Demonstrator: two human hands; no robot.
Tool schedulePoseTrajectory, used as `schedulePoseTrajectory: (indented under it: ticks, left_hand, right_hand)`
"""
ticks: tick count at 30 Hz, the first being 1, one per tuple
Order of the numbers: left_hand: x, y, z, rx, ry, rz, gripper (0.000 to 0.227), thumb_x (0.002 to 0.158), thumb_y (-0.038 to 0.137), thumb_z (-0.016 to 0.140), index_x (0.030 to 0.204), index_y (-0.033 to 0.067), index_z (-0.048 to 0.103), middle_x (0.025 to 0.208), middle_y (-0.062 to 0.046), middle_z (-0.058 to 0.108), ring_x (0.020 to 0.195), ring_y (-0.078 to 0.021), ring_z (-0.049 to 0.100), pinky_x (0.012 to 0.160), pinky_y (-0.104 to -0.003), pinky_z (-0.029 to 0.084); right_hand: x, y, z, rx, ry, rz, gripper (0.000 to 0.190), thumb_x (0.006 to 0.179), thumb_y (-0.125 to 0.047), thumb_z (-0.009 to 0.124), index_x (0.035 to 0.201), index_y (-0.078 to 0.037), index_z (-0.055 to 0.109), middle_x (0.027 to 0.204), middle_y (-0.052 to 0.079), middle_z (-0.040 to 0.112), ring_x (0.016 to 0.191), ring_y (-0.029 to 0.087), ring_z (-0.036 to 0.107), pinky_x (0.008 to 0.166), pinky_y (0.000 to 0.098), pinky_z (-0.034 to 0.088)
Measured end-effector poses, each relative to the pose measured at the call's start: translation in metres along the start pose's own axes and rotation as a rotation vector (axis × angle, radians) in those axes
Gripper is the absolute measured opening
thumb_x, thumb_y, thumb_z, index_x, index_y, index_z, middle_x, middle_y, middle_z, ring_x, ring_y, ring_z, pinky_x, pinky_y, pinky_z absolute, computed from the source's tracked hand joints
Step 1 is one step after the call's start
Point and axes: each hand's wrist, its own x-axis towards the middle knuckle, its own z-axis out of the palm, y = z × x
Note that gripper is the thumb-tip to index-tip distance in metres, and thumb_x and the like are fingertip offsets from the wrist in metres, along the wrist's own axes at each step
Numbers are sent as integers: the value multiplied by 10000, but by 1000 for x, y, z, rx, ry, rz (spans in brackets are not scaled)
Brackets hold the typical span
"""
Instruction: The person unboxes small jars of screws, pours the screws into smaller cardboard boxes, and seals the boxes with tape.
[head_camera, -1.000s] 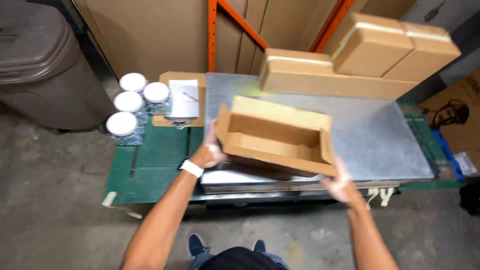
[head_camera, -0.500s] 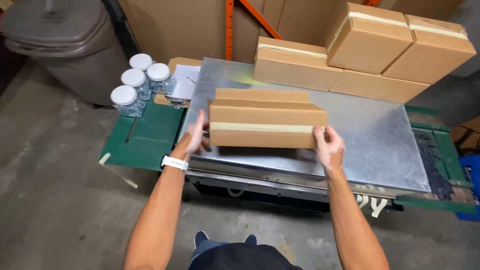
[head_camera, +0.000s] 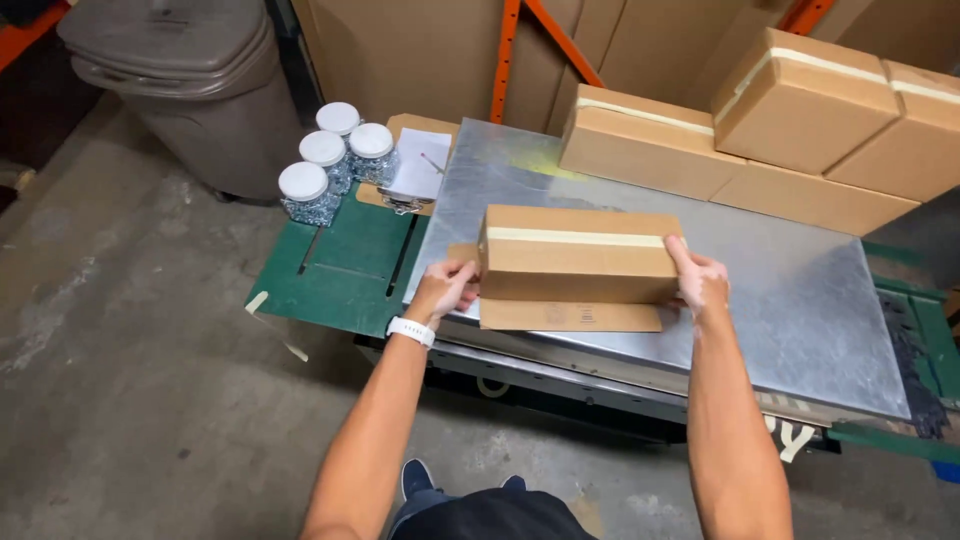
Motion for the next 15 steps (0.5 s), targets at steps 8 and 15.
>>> schedulePoseTrajectory:
  ticks: [8, 15]
  left_hand:
    - [3, 13, 5, -347, -50, 26, 624, 1042, 486, 800, 1364, -46, 754, 1212, -250, 785, 902, -297, 814, 725, -444, 759]
    - [32, 5, 14, -350, -25, 109, 360, 935, 225, 899, 1194, -9, 814, 1042, -198, 804, 864, -245, 787, 750, -456, 748]
  right_hand:
    - [-1, 12, -2, 143, 54, -48, 916, 1045, -665, 905, 1501, 84, 642, 1375, 410, 651, 1142, 548, 728, 783, 663, 674]
    - [20, 35, 6, 149, 85, -74, 888, 1026, -694, 943, 1468, 33, 687, 1284, 382, 700, 1021, 535, 763, 729, 658, 685]
